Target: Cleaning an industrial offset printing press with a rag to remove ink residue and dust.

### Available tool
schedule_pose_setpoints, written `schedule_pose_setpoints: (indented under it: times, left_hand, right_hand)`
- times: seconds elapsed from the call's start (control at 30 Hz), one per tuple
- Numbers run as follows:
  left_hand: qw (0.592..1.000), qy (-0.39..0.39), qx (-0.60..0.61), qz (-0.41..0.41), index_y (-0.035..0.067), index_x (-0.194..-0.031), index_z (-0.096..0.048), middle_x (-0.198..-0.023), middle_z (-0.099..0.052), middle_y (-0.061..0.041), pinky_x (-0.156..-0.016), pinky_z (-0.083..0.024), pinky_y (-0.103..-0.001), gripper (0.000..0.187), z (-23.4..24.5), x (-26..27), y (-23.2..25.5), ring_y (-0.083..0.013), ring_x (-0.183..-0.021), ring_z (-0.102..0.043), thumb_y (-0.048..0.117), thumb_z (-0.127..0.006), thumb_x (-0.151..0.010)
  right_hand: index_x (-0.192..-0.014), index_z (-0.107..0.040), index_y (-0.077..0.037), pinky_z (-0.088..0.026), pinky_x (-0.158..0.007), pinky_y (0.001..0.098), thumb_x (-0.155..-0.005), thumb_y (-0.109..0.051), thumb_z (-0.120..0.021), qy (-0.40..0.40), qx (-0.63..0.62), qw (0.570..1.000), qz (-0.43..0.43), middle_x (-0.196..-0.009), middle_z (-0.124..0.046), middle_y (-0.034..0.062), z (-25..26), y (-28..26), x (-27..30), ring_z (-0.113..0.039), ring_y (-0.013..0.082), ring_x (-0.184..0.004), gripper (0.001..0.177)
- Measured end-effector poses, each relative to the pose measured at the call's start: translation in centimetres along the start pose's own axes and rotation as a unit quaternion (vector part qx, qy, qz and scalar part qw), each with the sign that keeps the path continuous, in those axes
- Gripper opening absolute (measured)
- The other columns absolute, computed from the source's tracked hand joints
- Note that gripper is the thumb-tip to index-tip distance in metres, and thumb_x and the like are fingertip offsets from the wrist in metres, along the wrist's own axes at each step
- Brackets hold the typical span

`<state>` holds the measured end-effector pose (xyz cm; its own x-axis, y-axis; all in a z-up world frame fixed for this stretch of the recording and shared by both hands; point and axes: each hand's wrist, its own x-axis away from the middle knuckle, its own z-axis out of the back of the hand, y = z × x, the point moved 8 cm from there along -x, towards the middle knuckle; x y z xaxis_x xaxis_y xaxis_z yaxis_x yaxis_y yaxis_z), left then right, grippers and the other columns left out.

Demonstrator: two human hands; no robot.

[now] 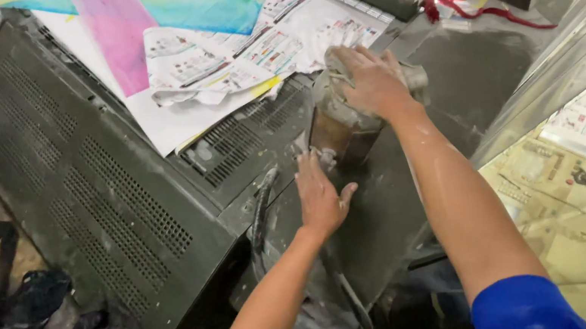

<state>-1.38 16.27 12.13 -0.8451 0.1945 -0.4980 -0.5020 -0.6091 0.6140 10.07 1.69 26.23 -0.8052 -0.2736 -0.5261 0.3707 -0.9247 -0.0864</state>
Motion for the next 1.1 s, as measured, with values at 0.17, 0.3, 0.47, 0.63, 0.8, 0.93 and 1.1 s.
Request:
schedule_pose_setpoints:
  times: [0.17, 0.3, 0.47, 0.63, 0.8, 0.93, 1.1]
  left_hand:
    - [0.961, -0.193, -0.198, -0.031, -0.017, -0.156, -0.013, -0.165, -0.017, -0.032, -0.127, -0.015, -0.054, 0.100, -4.7, 3.5, -2.5, -0.0450, -0.157, -0.013, 0.011, -0.071, -0.079]
    - [0.961, -0.151, -0.201, -0.114, -0.012, -0.157, -0.019, -0.165, -0.019, -0.030, -0.124, -0.013, -0.057, 0.087, -4.6, 4.0, -2.2, -0.0436, -0.156, -0.014, 0.009, -0.061, -0.084]
    - [0.953, -0.247, -0.137, -0.105, -0.013, -0.156, -0.015, -0.166, -0.014, -0.030, -0.124, -0.009, -0.059, 0.090, -5.0, 4.0, -2.3, -0.0440, -0.156, -0.008, 0.009, -0.061, -0.082]
    - [0.935, -0.329, -0.002, -0.134, -0.010, -0.157, -0.010, -0.167, -0.009, -0.028, -0.126, -0.008, -0.057, 0.098, -3.1, 4.7, -2.5, -0.0424, -0.158, -0.001, 0.007, -0.063, -0.076]
    - [0.938, -0.315, 0.003, -0.144, -0.010, -0.156, -0.016, -0.166, -0.016, -0.028, -0.125, -0.012, -0.057, 0.087, -4.1, 6.1, -3.8, -0.0411, -0.157, -0.004, 0.004, -0.060, -0.082]
    - [0.949, -0.279, 0.058, -0.136, 0.000, -0.143, -0.048, -0.146, -0.054, -0.023, -0.116, -0.028, -0.059, 0.049, -2.3, 4.5, -4.6, -0.0374, -0.148, -0.038, 0.011, -0.057, -0.097]
    - [0.984, -0.120, 0.084, -0.105, 0.002, -0.134, -0.058, -0.127, -0.065, -0.023, -0.105, -0.048, -0.051, 0.033, 5.5, -5.7, -1.4, -0.0415, -0.121, -0.060, 0.014, -0.055, -0.104]
  right_hand:
    - [-0.152, -0.057, -0.030, -0.018, -0.131, 0.0521, -0.086, -0.057, -0.065, -0.231, 0.084, 0.966, 0.075, -0.144, -0.060, 0.0097, -0.7, -8.8, 1.4, -0.048, 0.0178, -0.143, 0.071]
    - [-0.139, -0.063, -0.031, -0.014, -0.124, 0.0610, -0.076, -0.063, -0.070, -0.242, 0.089, 0.965, -0.053, -0.153, -0.048, 0.0081, 0.8, -6.7, -1.1, -0.036, 0.0234, -0.145, 0.071]
    - [-0.135, -0.066, -0.025, -0.013, -0.112, 0.0735, -0.080, -0.058, -0.069, -0.160, 0.144, 0.948, -0.235, -0.159, -0.036, 0.0112, -1.2, -5.1, -0.3, -0.025, 0.0342, -0.150, 0.064]
    - [-0.127, -0.071, -0.027, -0.021, -0.122, 0.0650, -0.083, -0.027, -0.066, -0.168, 0.306, 0.928, 0.130, -0.155, -0.050, -0.0067, -4.4, -10.2, 5.3, -0.038, 0.0183, -0.150, 0.045]
    - [-0.127, -0.073, -0.019, -0.036, -0.120, 0.0548, -0.086, -0.012, -0.067, 0.013, 0.214, 0.975, 0.062, -0.151, -0.058, -0.0030, -2.2, -8.2, 11.4, -0.046, 0.0205, -0.145, 0.042]
    - [-0.128, -0.066, -0.010, -0.049, -0.119, 0.0443, -0.097, -0.005, -0.064, 0.221, 0.034, 0.970, -0.093, -0.150, -0.058, 0.0103, -1.2, -4.6, 15.5, -0.053, 0.0329, -0.145, 0.032]
    - [-0.144, -0.054, -0.001, -0.049, -0.106, 0.0435, -0.107, -0.022, -0.056, 0.410, -0.184, 0.806, -0.386, -0.142, -0.060, 0.0199, -2.1, 4.4, 18.7, -0.059, 0.0406, -0.129, 0.042]
